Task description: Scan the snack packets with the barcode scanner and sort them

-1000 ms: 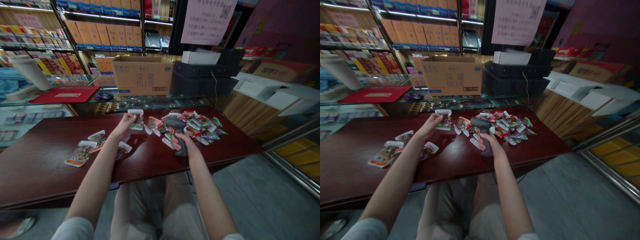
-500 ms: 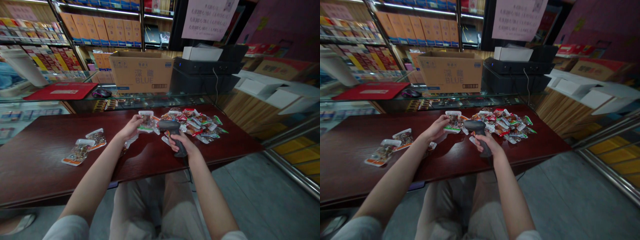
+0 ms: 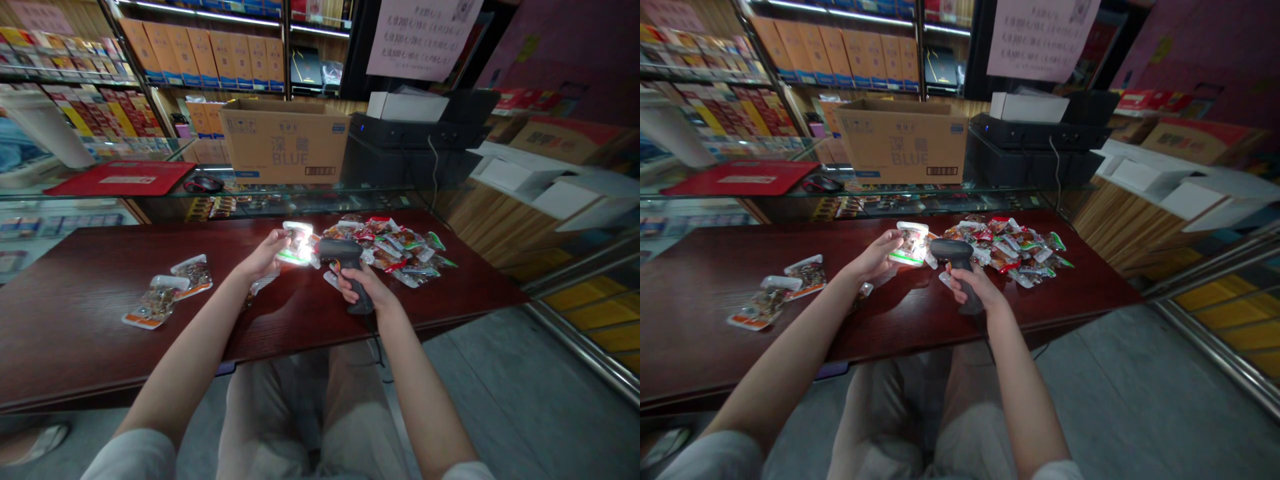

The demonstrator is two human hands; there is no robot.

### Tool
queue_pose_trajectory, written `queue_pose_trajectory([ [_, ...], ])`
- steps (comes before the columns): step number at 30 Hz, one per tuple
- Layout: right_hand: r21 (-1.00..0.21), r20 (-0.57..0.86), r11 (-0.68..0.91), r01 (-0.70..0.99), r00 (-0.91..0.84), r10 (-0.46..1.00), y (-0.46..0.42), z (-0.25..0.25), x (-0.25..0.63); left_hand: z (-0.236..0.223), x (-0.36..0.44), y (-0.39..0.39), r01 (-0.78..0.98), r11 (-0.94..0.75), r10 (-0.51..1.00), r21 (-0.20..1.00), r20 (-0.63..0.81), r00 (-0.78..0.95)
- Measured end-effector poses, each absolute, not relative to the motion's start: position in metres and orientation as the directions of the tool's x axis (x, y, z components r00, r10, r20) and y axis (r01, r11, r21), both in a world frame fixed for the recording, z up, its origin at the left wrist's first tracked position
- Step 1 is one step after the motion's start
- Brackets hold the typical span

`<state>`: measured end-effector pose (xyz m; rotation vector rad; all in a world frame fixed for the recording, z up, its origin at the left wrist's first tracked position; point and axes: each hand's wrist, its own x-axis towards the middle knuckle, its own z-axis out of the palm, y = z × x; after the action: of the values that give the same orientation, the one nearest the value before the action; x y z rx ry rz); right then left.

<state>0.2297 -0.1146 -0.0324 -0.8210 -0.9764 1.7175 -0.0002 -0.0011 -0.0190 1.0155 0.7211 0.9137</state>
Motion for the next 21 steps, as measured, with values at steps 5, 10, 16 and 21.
queue_pose_trajectory([
  [5,-0.887,-0.073,-0.200,-0.417,-0.300,0.951,-0.115,-0.031,0.230,-0.020,-0.001,-0.001,-0.262,0.224,0.883,0.939,-0.082,0.461],
  [10,-0.889,-0.057,-0.188,-0.417,-0.306,0.950,-0.116,-0.030,0.230,-0.020,-0.001,0.000,-0.278,0.205,0.883,0.939,-0.055,0.467],
  [16,-0.886,-0.059,-0.194,-0.421,-0.312,0.948,-0.116,-0.030,0.231,-0.024,0.001,0.000,-0.138,0.140,0.880,0.980,-0.059,0.471],
  [21,-0.885,-0.055,-0.192,-0.423,-0.316,0.947,-0.116,-0.031,0.233,-0.032,0.005,0.000,0.173,-0.177,0.871,0.969,0.073,0.486],
])
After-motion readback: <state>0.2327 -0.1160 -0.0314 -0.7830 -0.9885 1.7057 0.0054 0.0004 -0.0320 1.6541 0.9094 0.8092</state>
